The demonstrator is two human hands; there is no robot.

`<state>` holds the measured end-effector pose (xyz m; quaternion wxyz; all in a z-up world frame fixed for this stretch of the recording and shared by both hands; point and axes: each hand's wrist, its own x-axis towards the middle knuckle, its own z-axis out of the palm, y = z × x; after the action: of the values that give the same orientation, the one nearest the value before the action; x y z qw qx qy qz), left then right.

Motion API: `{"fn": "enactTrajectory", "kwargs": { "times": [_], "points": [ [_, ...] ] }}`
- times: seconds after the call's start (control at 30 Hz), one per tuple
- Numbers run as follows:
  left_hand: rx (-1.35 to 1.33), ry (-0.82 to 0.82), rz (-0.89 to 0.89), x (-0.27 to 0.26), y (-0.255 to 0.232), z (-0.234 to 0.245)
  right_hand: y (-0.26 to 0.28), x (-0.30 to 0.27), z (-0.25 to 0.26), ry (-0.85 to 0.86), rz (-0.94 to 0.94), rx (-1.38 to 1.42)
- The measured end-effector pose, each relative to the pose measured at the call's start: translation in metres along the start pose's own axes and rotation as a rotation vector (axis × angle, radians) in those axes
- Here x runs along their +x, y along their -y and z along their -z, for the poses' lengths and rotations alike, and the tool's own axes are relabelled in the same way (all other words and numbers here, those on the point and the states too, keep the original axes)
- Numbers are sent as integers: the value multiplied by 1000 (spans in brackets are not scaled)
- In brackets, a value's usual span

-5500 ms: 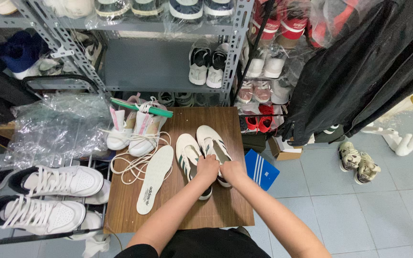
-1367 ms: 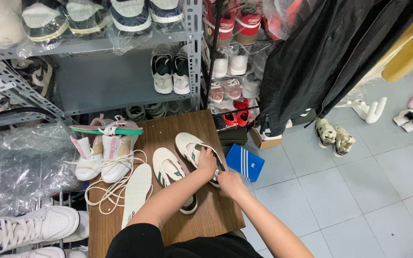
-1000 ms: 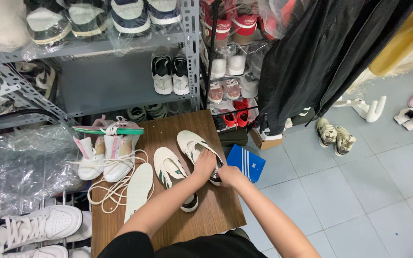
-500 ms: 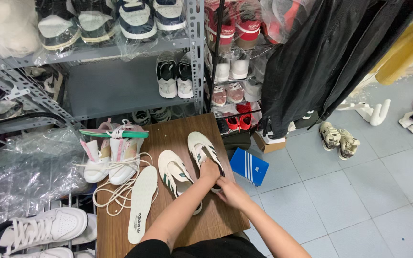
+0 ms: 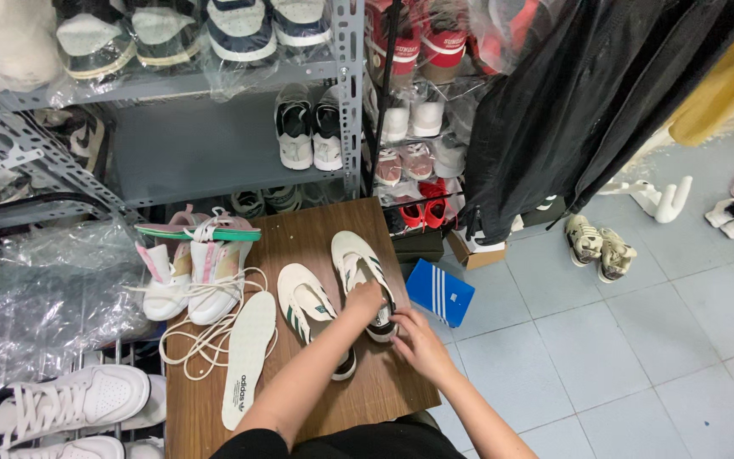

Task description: The person laces a shoe. They place a white insole inside a shoe and then thread a long white shoelace through the eyelets of another shoe on a small wooden table.

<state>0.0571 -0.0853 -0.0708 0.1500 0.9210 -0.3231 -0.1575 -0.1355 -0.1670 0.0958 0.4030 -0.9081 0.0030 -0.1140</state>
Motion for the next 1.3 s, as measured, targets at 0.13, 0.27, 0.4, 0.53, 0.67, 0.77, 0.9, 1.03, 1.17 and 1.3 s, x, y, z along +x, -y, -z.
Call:
{"fn": "enactTrajectory", "kwargs": {
  "times": [0.13, 0.27, 0.4, 0.53, 0.67, 0.77, 0.9, 1.03, 1.17, 1.3],
  "points": [
    [280, -69, 39, 3, -14, -8, 0, 9, 2, 41, 173, -105],
    [274, -58, 35, 1, -14, -13, 0, 6, -4, 81, 84, 22],
    [337, -54, 25, -9, -23, -18, 3, 4, -4, 59, 91, 2],
    [375, -58, -4, -11, -24, -21, 4, 5, -4, 81, 51, 33],
    [318, 57, -24, -8, -26, -16, 1, 4, -3, 114, -20, 82],
    [282, 135, -57, -7, -23, -5, -2, 5, -4, 57, 46, 96],
    [236, 209, -49, -11, -20, 0, -10, 4, -10, 46, 59, 119],
    [235, 250, 9, -5, -24, -5, -18, 3, -10, 48, 48, 144],
    [199, 414, -40, -5, -21, -9, -21, 1, -4, 86, 84, 143],
    [186, 322, -29, -4, -24, 1, -21, 8, 3, 125, 81, 152]
  ]
}}
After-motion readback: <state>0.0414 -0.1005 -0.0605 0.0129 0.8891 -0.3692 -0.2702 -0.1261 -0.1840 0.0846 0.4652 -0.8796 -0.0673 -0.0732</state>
